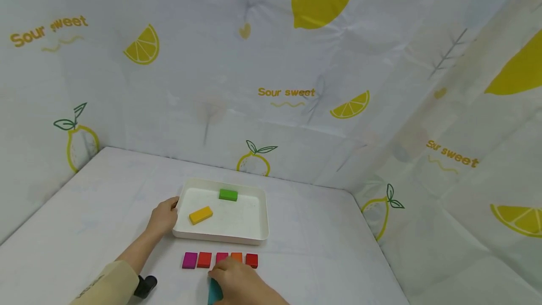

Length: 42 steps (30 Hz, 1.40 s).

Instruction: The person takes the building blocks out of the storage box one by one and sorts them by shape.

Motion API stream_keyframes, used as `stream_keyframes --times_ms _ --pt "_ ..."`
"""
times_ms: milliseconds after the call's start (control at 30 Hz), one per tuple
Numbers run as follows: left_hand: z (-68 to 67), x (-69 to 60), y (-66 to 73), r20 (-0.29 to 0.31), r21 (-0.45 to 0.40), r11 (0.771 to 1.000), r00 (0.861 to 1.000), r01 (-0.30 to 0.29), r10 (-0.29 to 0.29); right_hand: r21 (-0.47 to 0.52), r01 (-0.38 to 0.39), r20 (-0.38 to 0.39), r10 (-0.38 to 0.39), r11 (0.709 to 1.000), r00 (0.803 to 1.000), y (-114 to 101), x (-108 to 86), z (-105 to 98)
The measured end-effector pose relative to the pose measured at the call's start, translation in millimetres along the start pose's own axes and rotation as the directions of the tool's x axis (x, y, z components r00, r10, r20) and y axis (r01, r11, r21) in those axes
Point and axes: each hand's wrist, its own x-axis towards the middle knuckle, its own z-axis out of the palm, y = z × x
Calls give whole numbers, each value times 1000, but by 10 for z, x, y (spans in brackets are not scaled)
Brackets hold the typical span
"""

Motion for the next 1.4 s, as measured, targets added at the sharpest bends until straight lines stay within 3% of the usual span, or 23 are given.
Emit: stream_keyframes --times_ms 167,700,833,933,1000,1133,1267,1400 --pt "1 7 17 -1 4 1000 1000 -4 4 -58 53 -37 -56 997 998 12 -3 27" --pt "16 7 37 3 14 1000 1000 -7 7 -58 50 -47 -53 997 997 4 -29 36" --pt "25 3 28 5 13 1000 1000 -4 4 12 -6 -39 7 1000 999 -35 -46 -59" --pt "31 5 27 1 14 1000 1000 -10 10 66 -24 -107 31 998 994 -44 -43 -139" --pt "33 -2 28 3 13 1000 1000 -12 12 59 13 -197 -1 998 980 -29 -17 -180" --pt "31 -12 19 -4 27 999 1000 -18 18 41 63 -373 -43 997 927 19 106 -264" --pt "13 -18 12 -12 33 999 1000 -24 25 186 -40 -452 121 982 884 59 323 -361" --pt "-6 -17 5 -17 35 999 999 -37 37 312 -183 -482 322 932 815 100 601 -418"
